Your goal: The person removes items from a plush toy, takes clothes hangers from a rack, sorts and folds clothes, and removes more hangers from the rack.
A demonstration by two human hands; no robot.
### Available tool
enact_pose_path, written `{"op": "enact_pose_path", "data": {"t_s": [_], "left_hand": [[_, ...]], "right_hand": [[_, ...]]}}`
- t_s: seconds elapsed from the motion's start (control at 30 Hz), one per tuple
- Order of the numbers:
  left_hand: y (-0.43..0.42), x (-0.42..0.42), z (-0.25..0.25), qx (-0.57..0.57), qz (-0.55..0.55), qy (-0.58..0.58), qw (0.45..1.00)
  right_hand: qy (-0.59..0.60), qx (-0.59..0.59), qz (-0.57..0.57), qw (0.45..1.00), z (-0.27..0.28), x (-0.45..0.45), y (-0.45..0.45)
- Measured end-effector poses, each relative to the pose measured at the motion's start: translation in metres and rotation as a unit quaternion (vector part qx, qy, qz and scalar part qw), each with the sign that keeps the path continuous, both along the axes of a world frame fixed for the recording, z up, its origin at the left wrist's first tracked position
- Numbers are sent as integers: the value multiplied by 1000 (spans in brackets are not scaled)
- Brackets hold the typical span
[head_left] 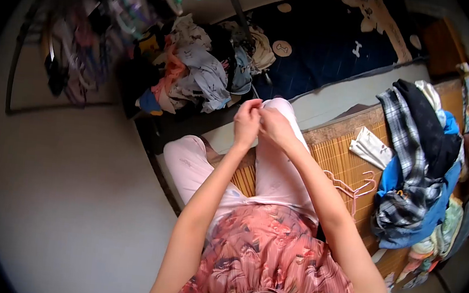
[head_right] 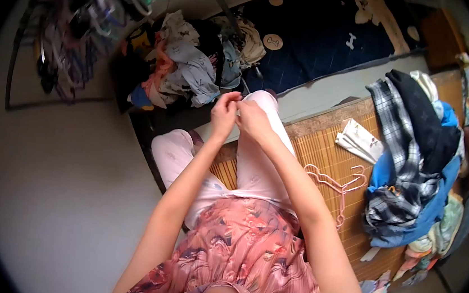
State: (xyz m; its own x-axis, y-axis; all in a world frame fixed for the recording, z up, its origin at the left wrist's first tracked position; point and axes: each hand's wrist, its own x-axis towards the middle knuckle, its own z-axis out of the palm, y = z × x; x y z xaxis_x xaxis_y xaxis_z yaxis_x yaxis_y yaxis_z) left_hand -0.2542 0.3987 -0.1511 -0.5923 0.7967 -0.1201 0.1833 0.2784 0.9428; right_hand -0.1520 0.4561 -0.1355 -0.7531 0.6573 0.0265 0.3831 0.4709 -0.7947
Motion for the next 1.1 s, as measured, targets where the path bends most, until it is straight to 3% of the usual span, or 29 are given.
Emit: {"op": "enact_pose_path", "data": {"t_s": [0.13,0.3,0.5,0.67,0.73,0.83,0.87,0.93,1.03,1.1], "left_hand": [[-2,-50,-25,-101,-7,48,994],[31,-83,-75,-234,-92,82,964],[117,-127,-151,-215,-174,265,924],[194,-158,-195,-258,-177,346,884],[208,-171,-220,-273,-203,344,875],[215,-190,-271,-289,-202,365,862],[217,-195,-286,-329,-166,342,865],[235,-179,-270,-445,-113,297,837],[230,-207,-290,-442,-214,373,787],[220,-212,-304,-456,-175,175,855]], "right_hand": [[9,-87,-13,996,-50,-59,9],[-43,-257,-107,960,-106,-77,34],[-46,-325,-269,905,-127,-119,80],[5,-323,-174,930,-105,-123,109],[7,-364,-162,917,-99,-117,122],[0,-314,-188,931,-103,-114,125],[-6,-330,-179,927,-102,-112,129],[12,-350,-181,919,-102,-111,129],[20,-358,-191,914,-103,-110,132],[24,-354,-210,911,-100,-109,138]]}}
